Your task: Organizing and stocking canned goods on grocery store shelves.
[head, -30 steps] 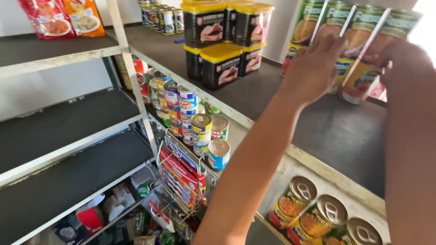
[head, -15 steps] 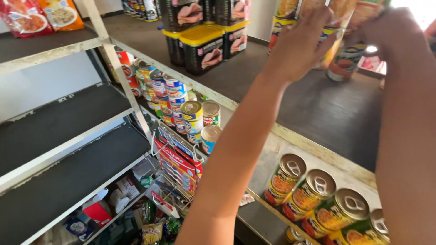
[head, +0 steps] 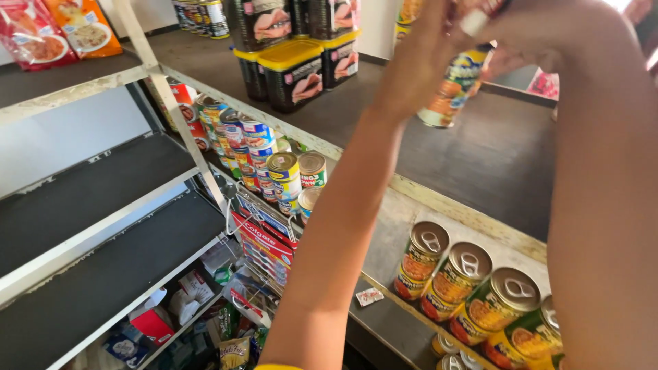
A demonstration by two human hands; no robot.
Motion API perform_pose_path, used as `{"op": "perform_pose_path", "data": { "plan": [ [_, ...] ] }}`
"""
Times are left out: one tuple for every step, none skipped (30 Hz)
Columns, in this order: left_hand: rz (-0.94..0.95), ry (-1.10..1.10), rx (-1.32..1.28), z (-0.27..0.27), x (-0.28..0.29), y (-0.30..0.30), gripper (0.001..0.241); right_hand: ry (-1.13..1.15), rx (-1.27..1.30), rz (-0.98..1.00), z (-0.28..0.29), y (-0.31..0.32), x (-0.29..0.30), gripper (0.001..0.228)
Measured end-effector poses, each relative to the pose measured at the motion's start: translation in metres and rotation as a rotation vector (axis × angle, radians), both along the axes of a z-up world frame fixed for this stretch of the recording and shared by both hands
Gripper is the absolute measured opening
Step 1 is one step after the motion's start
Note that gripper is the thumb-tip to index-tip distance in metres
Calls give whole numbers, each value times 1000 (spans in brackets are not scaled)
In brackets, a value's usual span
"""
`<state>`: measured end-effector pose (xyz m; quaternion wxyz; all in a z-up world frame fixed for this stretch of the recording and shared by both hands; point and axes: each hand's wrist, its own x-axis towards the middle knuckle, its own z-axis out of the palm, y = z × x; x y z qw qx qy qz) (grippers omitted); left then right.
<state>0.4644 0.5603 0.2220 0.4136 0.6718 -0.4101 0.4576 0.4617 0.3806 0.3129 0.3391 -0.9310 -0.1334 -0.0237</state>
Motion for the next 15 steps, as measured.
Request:
{"op": "perform_pose_path", "data": {
  "plan": [
    [17, 93, -133, -2, 2, 0, 43, 5, -28, 53, 0, -3, -11, 61],
    [35, 191, -264, -3, 5, 0, 34, 10, -55, 107, 1, -7, -20, 60],
    [17, 202, -257, -8, 2, 1, 34, 19, -50, 87, 7, -6, -56, 60],
    [-178, 256, -347, -13, 0, 2, 32, -3, -51, 55, 15, -4, -91, 55],
    [-371, 308, -437, -16, -1, 4, 31, -29, -52, 24, 24, 0, -124, 51],
    [-386, 318, -432, -17, -22, 1, 31, -23, -48, 7, 23, -3, -142, 51],
    [-482, 296, -387, -16, -45, 1, 36, -111, -101, -12, 24, -3, -161, 47],
    [-581, 275, -343, -15, -68, 2, 42, -199, -153, -29, 25, -1, -181, 43],
    [-589, 281, -343, -13, -99, -1, 42, -193, -154, -38, 18, -11, -185, 43],
    [-581, 346, -288, -10, -130, -4, 48, -264, -131, 100, 11, -20, -190, 44],
    [-568, 406, -236, -8, -163, -5, 55, -335, -112, 244, 4, -27, -196, 45],
    [-570, 409, -242, -14, -182, -12, 55, -331, -117, 244, -7, -35, -203, 45],
    [-616, 446, -212, -19, -201, -18, 64, -279, -18, 331, -17, -42, -209, 48],
    [-655, 485, -180, -24, -220, -24, 74, -227, 81, 418, -28, -49, -215, 51],
    [-657, 490, -182, -28, -240, -30, 74, -222, 81, 416, -36, -52, -226, 51]
  ]
}}
